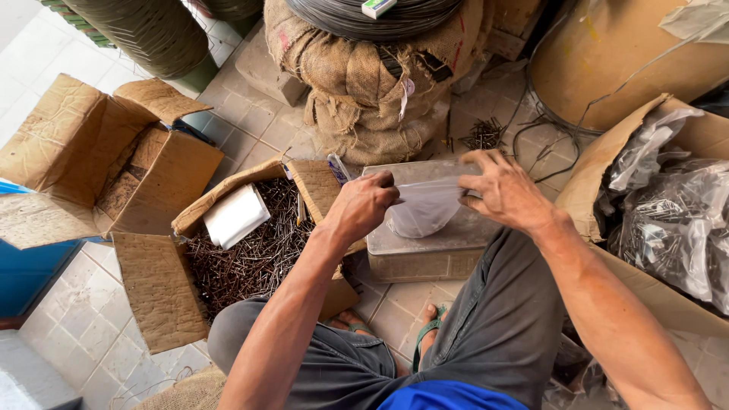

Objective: The person fills small plastic bags with nails from a larger cardboard box, then places the bags on a scale and ties them closed.

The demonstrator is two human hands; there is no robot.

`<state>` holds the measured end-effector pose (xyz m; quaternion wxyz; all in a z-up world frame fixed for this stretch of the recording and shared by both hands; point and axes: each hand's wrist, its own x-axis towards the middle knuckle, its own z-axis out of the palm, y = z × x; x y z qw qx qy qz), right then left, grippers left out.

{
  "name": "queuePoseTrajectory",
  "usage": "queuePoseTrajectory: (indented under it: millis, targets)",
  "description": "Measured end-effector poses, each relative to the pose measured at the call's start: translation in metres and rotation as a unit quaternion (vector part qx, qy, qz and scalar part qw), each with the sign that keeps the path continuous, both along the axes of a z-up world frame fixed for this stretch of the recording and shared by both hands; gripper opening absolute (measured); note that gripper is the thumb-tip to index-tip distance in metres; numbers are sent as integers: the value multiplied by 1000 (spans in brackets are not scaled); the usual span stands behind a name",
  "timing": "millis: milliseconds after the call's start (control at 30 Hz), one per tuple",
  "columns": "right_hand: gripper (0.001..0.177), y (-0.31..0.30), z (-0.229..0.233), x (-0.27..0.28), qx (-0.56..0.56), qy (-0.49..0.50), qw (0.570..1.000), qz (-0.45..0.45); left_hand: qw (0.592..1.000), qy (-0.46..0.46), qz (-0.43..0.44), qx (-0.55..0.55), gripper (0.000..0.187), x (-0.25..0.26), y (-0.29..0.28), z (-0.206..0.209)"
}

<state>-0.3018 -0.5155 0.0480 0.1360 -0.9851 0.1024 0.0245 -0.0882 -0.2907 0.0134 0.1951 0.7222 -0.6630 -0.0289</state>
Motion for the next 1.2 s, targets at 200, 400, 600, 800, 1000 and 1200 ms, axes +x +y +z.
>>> queuePoseTrajectory:
  millis: [200, 400, 600, 800, 1000, 1200]
  targets:
    - [24, -3, -5, 11, 193, -117, 974, 18, 988, 138, 20, -62, 23, 2, -6, -8]
    - [32, 25, -72, 21, 458, -249, 836, -170, 928, 347, 109, -83, 45, -18, 0, -9]
    - [51, 41, -59, 28, 526, -303, 759, -236, 828, 511, 215, -85, 18, -36, -19, -31]
    - [57, 71, -57, 5, 327, -326, 859, -220, 768, 562, 297, -86, 34, -43, -19, -24]
    - [18, 46, -111, 2, 380, -295, 861, -164, 741, 546, 390, -31, 33, -45, -33, -44]
    - [24, 46, -117, -12, 430, -254, 848, -179, 758, 510, 406, 20, 28, -39, -37, -66]
